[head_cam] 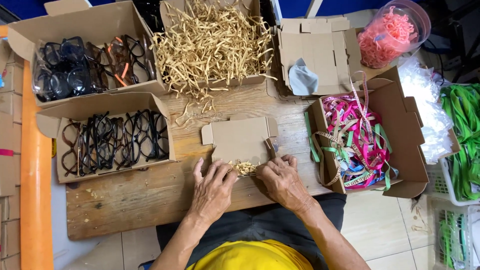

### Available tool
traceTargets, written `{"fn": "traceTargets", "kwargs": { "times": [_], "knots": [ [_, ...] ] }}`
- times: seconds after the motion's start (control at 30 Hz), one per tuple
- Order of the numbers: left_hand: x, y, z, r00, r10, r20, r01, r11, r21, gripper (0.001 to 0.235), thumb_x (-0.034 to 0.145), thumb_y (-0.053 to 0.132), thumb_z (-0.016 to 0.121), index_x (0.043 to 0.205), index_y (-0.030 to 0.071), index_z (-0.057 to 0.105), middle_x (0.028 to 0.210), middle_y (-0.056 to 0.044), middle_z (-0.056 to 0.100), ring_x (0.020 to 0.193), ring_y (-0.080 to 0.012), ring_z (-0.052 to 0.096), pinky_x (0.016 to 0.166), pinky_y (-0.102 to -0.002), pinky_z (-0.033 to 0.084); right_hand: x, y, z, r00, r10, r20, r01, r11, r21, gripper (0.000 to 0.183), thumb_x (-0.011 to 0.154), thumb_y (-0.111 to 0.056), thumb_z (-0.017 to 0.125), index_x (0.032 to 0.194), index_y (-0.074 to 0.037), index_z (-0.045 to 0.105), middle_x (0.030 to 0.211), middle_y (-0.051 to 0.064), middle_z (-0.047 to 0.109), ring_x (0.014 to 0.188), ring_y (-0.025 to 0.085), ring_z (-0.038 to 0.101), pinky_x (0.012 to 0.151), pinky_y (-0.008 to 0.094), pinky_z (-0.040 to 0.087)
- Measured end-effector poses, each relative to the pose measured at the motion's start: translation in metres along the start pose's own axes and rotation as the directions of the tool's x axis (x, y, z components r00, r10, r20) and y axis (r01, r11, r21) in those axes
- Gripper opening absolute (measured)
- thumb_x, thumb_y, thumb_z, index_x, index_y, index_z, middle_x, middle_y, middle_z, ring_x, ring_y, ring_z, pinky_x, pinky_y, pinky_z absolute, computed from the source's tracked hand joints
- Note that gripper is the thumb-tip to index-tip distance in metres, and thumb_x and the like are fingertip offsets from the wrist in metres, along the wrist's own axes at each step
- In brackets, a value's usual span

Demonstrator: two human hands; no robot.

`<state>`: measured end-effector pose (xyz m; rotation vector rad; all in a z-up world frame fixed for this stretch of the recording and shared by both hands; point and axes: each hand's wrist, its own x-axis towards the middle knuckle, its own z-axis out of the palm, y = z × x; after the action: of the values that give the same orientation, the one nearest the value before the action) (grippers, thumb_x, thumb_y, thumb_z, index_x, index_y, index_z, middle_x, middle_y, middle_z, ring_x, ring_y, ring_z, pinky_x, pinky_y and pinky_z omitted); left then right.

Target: The person wipes the surface of a flat cardboard piece with a cloth and then folds it into a small box, placing some items inside before closing it.

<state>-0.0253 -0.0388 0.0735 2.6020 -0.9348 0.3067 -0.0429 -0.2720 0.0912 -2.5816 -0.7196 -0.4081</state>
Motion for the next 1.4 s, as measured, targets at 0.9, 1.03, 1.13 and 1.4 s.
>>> {"fn": "traceTargets", "kwargs": {
  "times": [0.9, 1.03, 1.13, 1.4],
  "knots": [
    [-0.005, -0.009, -0.005, 0.998, 0.022, 0.056, -0.018, 0.997, -0.077, 0.013, 0.097, 0.012, 0.058, 0.104, 0.014, 0.068, 0.116, -0.002, 0.070, 0.109, -0.0247, 0.064, 0.107, -0.061, 0.029, 0.000, 0.015, -0.029, 0.995, -0.091, 0.046, 0.091, 0.996, 0.009, 0.023, 0.097, -0.031, 0.071, 0.107, -0.010, 0.071, 0.113, 0.005, 0.069, 0.117, 0.030, 0.057, 0.096, 0.049, 0.027],
    [-0.004, -0.012, -0.004, 0.998, 0.021, 0.065, -0.014, 0.995, -0.102, 0.012, 0.100, 0.017, 0.058, 0.103, 0.013, 0.069, 0.117, -0.005, 0.069, 0.111, -0.0259, 0.064, 0.107, -0.063, 0.030, 0.003, 0.013, -0.025, 0.987, -0.154, 0.035, 0.153, 0.987, 0.040, 0.013, 0.103, -0.010, 0.061, 0.096, -0.001, 0.067, 0.100, 0.016, 0.066, 0.089, 0.034, 0.053, 0.080, 0.045, 0.039],
    [-0.004, -0.016, -0.003, 0.996, 0.040, 0.083, -0.034, 0.996, -0.079, 0.014, 0.098, 0.010, 0.058, 0.107, 0.013, 0.069, 0.118, -0.005, 0.069, 0.111, -0.0258, 0.063, 0.106, -0.059, 0.030, 0.002, 0.012, -0.029, 0.997, -0.060, 0.056, 0.059, 0.998, 0.018, 0.017, 0.097, -0.028, 0.071, 0.098, -0.011, 0.072, 0.104, 0.004, 0.070, 0.105, 0.030, 0.056, 0.098, 0.050, 0.026],
    [-0.015, -0.025, -0.018, 0.997, 0.028, -0.074, -0.036, 0.993, -0.116, 0.054, 0.093, 0.037, 0.073, 0.136, 0.008, 0.057, 0.148, -0.014, 0.055, 0.138, -0.0286, 0.053, 0.119, -0.058, 0.038, 0.007, -0.016, -0.014, 0.998, 0.002, 0.056, -0.006, 0.997, 0.081, 0.060, 0.098, -0.038, 0.069, 0.140, 0.001, 0.050, 0.146, 0.025, 0.051, 0.130, 0.042, 0.054, 0.104, 0.054, 0.045]
  ]
}}
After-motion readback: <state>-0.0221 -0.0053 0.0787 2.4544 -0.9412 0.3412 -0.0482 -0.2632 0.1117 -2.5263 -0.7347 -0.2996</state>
